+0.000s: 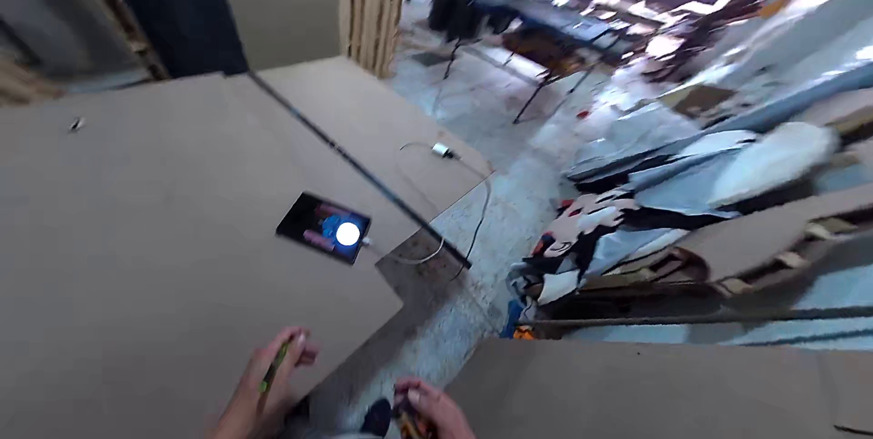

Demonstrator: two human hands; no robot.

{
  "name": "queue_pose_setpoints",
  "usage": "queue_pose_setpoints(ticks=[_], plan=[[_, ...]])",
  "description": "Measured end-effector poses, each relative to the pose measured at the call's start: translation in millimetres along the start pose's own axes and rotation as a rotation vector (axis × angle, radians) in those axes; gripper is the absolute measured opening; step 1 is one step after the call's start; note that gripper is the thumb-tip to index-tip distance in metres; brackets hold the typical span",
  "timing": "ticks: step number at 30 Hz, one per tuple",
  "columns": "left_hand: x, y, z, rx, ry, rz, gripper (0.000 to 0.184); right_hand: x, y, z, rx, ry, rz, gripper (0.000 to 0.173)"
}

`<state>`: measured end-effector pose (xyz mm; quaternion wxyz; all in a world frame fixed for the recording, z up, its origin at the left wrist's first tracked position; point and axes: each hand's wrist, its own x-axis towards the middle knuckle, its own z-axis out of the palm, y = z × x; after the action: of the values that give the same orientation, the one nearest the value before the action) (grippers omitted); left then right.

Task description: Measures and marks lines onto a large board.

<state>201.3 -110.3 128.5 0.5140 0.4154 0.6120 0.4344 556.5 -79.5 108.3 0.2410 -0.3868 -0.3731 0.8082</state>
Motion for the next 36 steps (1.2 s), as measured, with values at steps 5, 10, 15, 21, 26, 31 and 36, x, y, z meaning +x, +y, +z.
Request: queue_pose_setpoints(ticks=[5,10,15,21,26,31,36], plan=[[-16.0,-16.3,9.6,-0.015,0.102,-0.234,0.06,23.6,-7.3,-46.0,-0.078,0.136,0.188,0.037],[-21.3,-32.8,-1.7,0.121,0.108,-0.26,0.057,63.6,-40.8,-62.7,-0.133,0.213,0.214,0.038],[-3.3,-38.2,-24.0,0.017,0.113,-0.289,0.043,140.2,-103.1,-66.2,-0.296,0.252,0.124,0.045],[-12.9,-40.3,-27.7,-0.064,0.33,-0.36,0.044,268.4,-179.7,-71.8,-0.353,0.332,0.16,0.042],[-42.6,-25.4,15.4,-0.148,0.589,-0.493,0.044,393.6,-207.3,-96.2,-0.389,0.209,0.308,0.046],[-59.4,-19.4,74.6,-0.276,0.688,-0.555,0.042,446.1,-236.1,-84.2,-0.812,-0.034,0.393,0.037],[-72.7,-6.7,110.7,-0.301,0.868,-0.507,0.037,464.5,-235.2,-100.8,-0.946,-0.302,0.447,0.038]])
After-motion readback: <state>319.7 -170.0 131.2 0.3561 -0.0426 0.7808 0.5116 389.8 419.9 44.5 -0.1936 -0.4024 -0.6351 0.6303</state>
